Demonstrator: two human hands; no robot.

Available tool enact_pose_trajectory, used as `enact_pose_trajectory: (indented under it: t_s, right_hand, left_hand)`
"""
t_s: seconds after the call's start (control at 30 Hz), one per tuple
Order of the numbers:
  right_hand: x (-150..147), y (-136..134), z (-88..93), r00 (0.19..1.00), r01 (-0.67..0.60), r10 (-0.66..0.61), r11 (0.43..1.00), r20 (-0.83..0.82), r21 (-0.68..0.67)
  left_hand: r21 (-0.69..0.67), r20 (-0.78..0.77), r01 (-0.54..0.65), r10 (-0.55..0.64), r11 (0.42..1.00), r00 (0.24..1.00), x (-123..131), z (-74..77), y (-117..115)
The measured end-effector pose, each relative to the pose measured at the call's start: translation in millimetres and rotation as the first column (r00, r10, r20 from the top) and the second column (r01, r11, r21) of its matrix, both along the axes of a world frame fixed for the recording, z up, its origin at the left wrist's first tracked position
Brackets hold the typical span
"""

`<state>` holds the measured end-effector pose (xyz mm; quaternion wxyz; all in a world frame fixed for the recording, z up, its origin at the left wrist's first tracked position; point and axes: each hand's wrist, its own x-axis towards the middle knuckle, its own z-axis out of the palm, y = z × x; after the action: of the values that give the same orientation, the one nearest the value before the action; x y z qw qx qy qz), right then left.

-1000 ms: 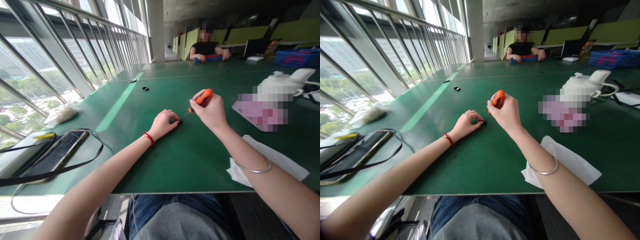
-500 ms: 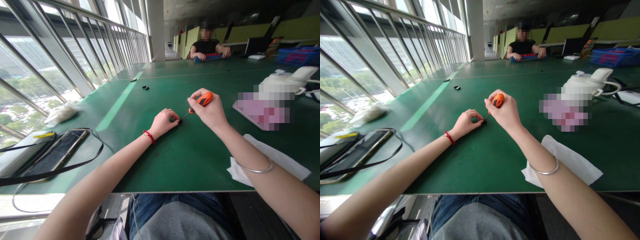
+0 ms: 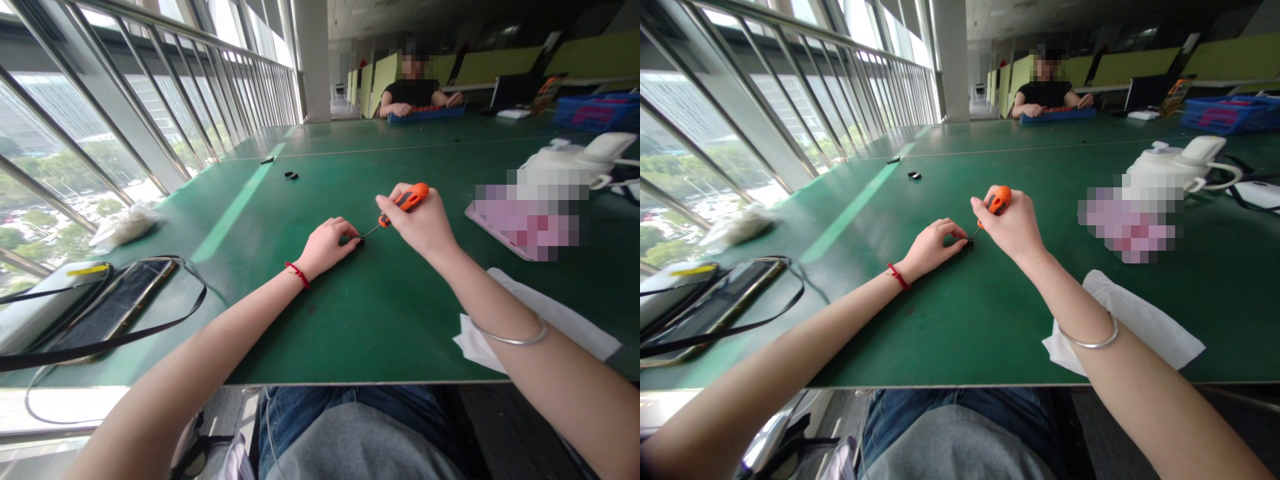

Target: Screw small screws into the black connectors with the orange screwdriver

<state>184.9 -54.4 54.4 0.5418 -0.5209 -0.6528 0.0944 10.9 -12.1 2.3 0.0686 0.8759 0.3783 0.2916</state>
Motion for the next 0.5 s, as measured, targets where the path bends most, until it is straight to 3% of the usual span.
enact_pose_trajectory:
  t_s: [0.27,0.5]
  right_hand:
    - [-0.3,-0.2,0.8,1.0,0.007,-0.007,1.0,0.008,-0.014]
    - [-0.6,0.8,-3.6,1.0,-0.013,0.014,0.994,-0.01,0.107]
  left_hand:
    - [0.006,-0.051,-0.027,0.027,1.0,0.998,-0.3,-0.3,-0.7]
    - [0.022,-0.028,-0.02,0.021,1.0,0.999,-0.7,0.3,-2.0]
